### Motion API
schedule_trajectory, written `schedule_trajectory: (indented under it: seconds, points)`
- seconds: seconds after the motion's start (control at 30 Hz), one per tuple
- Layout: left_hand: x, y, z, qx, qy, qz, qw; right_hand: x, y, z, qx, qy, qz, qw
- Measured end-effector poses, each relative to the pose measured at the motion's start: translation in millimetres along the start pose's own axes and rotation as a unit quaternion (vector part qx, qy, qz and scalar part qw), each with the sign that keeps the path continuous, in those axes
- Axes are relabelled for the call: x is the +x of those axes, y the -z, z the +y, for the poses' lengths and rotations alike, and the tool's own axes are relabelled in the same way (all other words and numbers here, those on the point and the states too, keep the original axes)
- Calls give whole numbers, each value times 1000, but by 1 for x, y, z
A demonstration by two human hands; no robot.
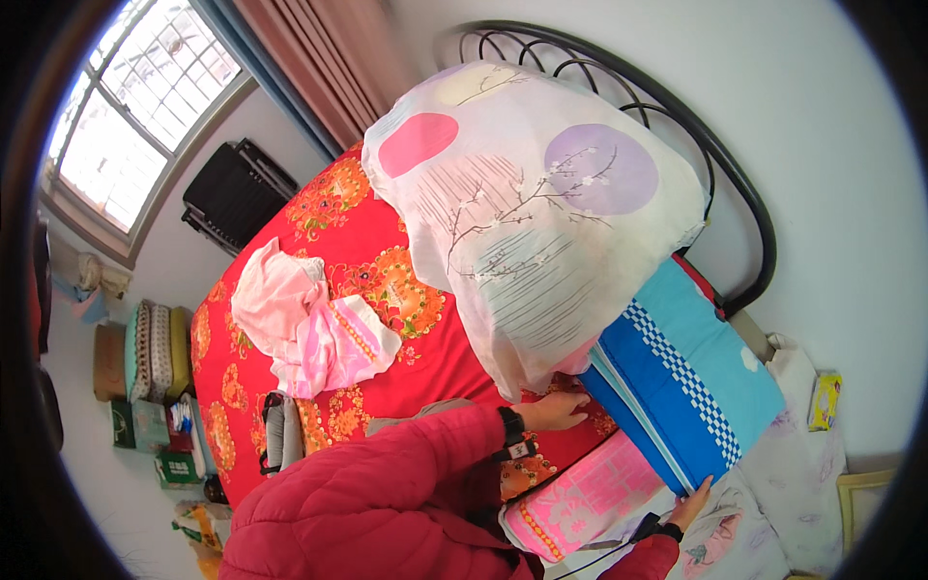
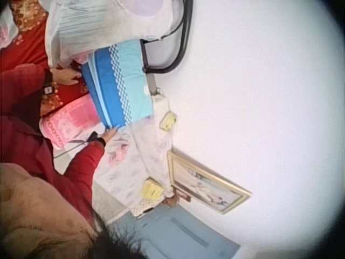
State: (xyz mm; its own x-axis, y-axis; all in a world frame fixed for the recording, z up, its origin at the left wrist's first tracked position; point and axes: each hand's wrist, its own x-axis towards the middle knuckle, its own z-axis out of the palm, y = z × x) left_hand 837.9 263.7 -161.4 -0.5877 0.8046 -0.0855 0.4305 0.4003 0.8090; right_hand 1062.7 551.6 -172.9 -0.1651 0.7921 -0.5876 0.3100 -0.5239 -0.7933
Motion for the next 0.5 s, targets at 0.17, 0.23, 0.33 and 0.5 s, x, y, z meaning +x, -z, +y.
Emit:
schedule_trajectory:
  seconds: [0.17, 0.23, 0.33, 0.5]
  points:
    - [12, 1, -6, -21, 73, 74, 994, -1, -2, -1, 43, 19, -50, 998]
    - [15, 2, -2, 66, 84, 115, 988, 6, 2, 4, 39, 33, -66, 997]
    - [26, 4, 7, 121, 55, 149, 980, 19, 7, 14, -23, 29, -38, 999]
    - [65, 5, 10, 203, -73, 204, 955, 29, 2, 30, -90, 105, -17, 990]
